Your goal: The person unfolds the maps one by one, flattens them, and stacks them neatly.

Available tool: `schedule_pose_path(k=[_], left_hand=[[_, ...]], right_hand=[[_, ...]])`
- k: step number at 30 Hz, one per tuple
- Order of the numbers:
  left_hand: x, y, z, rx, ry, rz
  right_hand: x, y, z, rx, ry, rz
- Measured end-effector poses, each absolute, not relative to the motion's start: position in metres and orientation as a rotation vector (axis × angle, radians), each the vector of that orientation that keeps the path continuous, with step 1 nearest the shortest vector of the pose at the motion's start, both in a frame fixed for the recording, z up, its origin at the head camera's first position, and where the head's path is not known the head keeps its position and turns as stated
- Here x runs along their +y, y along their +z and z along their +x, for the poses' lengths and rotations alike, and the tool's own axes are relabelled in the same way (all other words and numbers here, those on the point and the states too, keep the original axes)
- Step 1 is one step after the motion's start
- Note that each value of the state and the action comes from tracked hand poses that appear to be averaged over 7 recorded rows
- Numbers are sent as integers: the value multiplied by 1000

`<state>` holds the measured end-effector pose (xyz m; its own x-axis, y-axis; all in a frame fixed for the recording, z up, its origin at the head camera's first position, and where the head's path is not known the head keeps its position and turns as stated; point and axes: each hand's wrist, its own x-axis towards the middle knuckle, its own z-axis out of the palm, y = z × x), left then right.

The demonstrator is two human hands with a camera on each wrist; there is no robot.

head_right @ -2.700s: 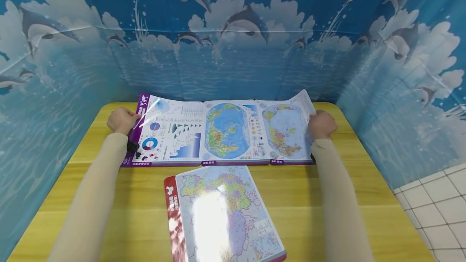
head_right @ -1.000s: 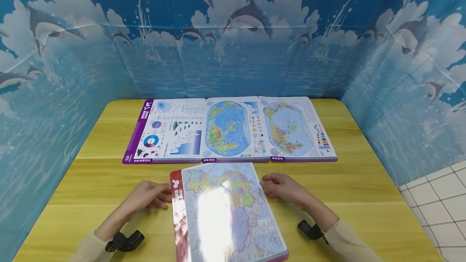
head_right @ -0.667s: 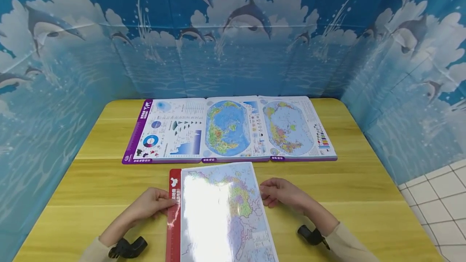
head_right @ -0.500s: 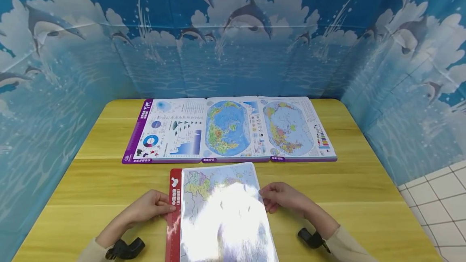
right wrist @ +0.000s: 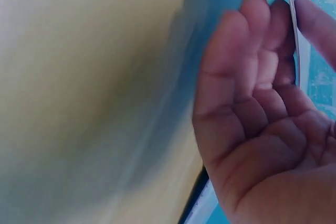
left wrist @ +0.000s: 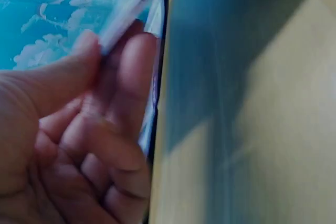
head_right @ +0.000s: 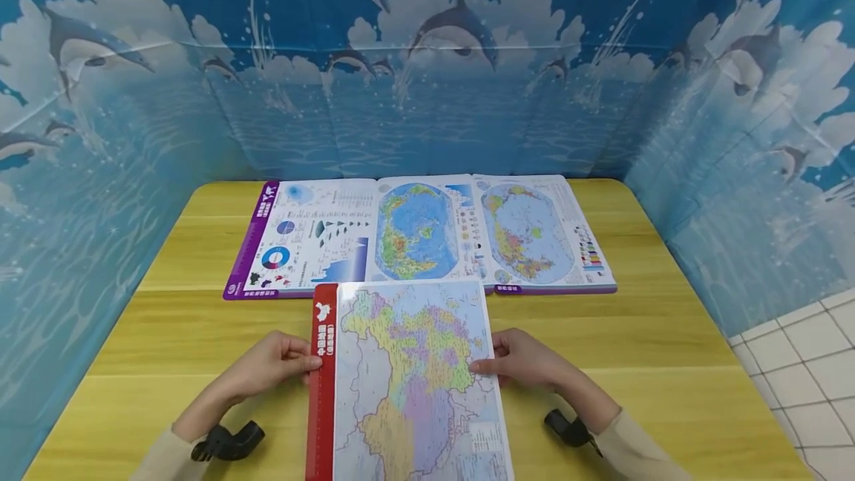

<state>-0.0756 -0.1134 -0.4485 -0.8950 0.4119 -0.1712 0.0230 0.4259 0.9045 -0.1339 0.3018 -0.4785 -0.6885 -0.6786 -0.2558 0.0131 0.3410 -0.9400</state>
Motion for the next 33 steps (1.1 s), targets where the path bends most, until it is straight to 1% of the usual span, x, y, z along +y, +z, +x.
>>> schedule_pose_path(k=[5, 13, 19, 23, 27, 33], left_hand=[[-117, -449, -95, 2443, 1500, 367], [-119, -432, -150, 2684, 1512, 399], [-123, -419, -187, 2761, 1531, 395], [-123, -412, -202, 2770, 1548, 409], [-125, -418, -218, 2754, 1587, 438], [-125, -419, -225, 2777, 1569, 416]], right_hand=[[299, -472, -151, 2083, -1402, -579], [291, -461, -196, 2346, -1432, -512], [284, -453, -225, 2364, -1487, -512], [281, -451, -238, 2362, -1536, -510], [280, -452, -247, 2342, -1589, -505], [281, -454, -252, 2330, -1602, -502]])
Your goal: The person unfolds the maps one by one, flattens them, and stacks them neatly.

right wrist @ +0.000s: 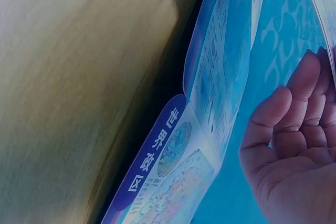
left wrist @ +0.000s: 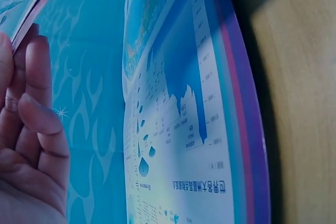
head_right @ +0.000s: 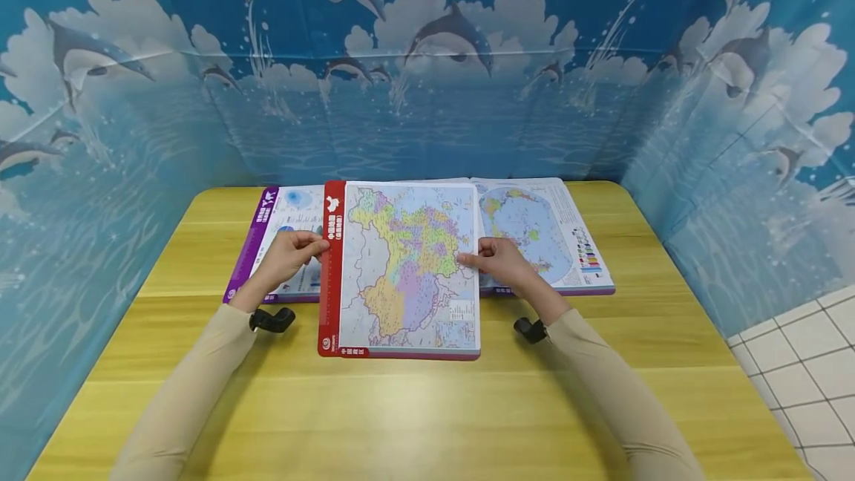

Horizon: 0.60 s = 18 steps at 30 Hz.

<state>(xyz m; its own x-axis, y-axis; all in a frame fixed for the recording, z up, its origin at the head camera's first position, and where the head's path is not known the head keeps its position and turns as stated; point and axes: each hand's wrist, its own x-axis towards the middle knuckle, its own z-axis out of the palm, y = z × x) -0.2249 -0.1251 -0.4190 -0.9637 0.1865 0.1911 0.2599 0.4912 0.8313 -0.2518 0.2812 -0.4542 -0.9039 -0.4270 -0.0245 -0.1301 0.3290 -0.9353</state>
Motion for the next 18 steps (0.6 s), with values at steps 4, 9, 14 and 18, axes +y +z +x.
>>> schedule_pose_path(k=[4, 9, 14, 18], left_hand=[[-124, -417, -225, -2648, -1498, -386], [-123, -413, -227, -2616, -1468, -392], [-124, -410, -227, -2630, -1391, -378], [-125, -407, -225, -2615, -1354, -360]], right_hand=[[281, -452, -252, 2324, -1622, -507], [280, -448, -252, 2349, -1649, -514], [279, -447, -252, 2363, -1635, -494], [278, -443, -251, 2370, -1591, -492]])
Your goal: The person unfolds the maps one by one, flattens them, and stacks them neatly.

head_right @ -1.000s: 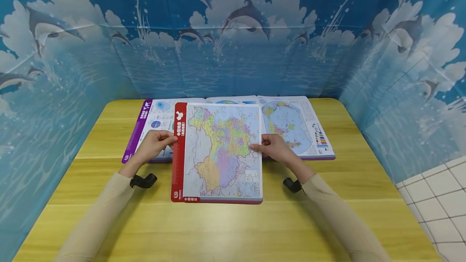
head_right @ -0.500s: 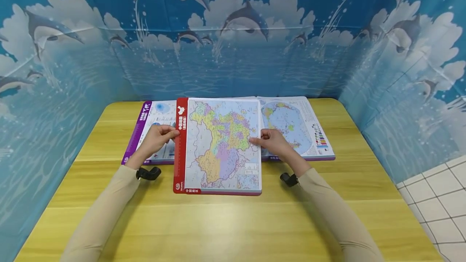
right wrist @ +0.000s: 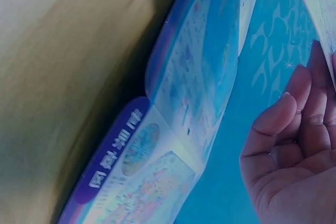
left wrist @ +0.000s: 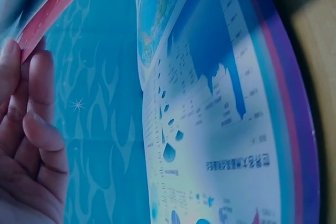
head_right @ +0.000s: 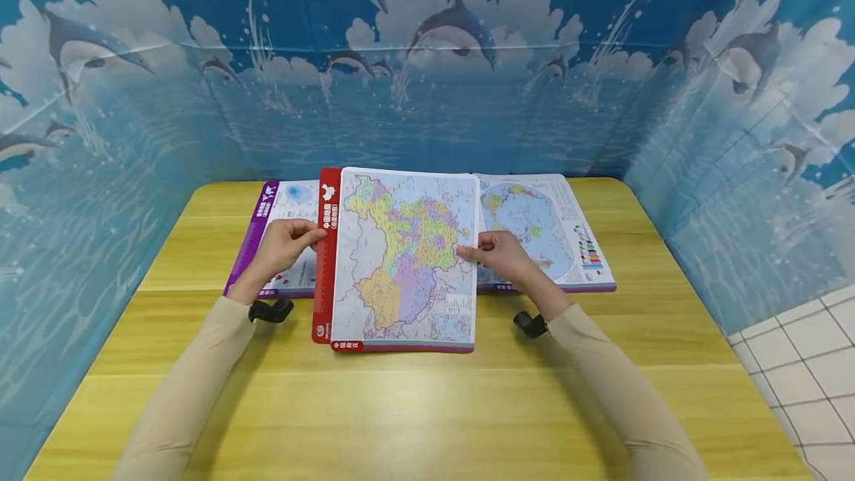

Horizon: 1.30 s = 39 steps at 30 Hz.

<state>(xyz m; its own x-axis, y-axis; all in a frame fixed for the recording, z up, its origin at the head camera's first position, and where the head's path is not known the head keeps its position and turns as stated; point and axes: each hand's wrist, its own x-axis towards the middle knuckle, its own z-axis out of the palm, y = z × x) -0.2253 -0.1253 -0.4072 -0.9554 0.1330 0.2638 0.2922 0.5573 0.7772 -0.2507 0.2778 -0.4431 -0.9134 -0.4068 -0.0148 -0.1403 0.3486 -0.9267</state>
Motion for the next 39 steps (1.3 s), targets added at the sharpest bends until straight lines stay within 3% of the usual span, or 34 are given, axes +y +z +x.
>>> schedule_pose_path(k=[13, 26, 39], left_hand=[[-143, -392, -224, -2590, -1103, -398], [-198, -381, -227, -2518, -1124, -181], [-240, -378, -227, -2519, -1036, -62]], right_hand=[[308, -427, -249, 2429, -1553, -414], [414, -423, -252, 2403, -1785, -388], [481, -425, -263, 2609, -1569, -76]])
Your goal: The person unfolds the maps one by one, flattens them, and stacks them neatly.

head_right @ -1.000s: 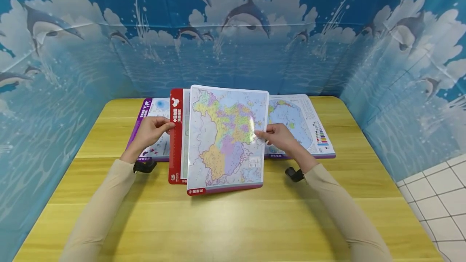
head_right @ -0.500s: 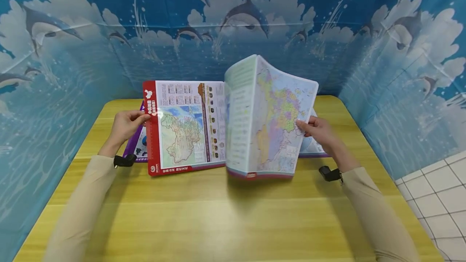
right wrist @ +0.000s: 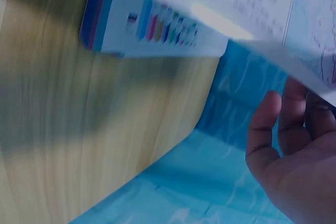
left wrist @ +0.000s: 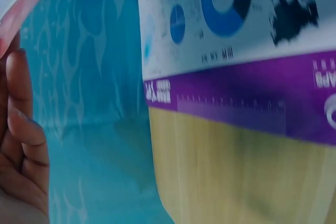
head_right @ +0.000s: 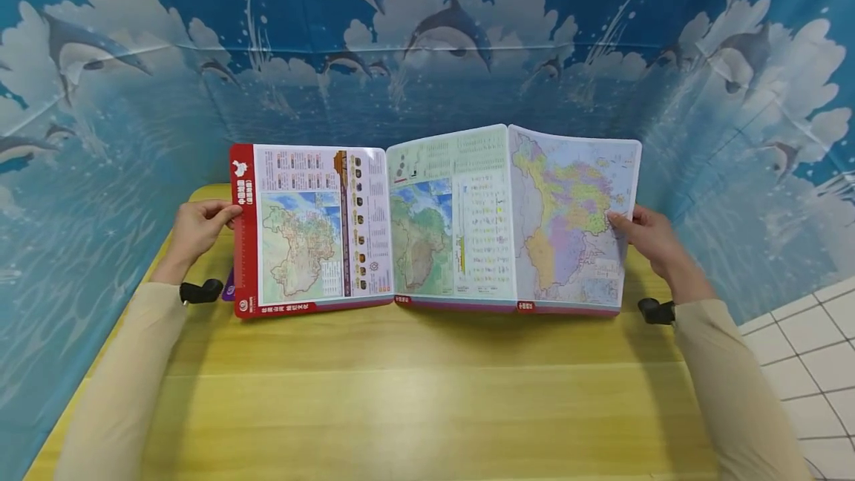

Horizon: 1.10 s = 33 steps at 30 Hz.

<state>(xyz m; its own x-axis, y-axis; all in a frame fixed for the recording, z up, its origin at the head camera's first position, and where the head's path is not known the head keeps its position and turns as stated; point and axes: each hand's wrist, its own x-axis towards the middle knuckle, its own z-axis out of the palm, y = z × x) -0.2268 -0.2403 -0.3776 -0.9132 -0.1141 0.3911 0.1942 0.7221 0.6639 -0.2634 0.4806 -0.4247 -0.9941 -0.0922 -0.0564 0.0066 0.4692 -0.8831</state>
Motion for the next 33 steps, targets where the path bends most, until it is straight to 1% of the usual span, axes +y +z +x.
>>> schedule_pose_path(k=[6, 12, 19, 26, 33], left_hand=[[-256, -377, -222, -2522, -1027, -30], [-263, -382, -220, -2531, -1017, -30], [-268, -396, -227, -2528, -1154, 79], [-270, -402, -228, -2537, -1127, 92], [-263, -394, -218, -2572, -1054, 95]], right_hand=[[491, -428, -270, 2619, -1566, 38], [489, -431, -272, 2708, -1473, 79], [483, -440, -274, 2817, -1368, 112], [482, -446, -273, 2806, -1358, 105], [484, -444, -270, 2791, -1347, 55]])
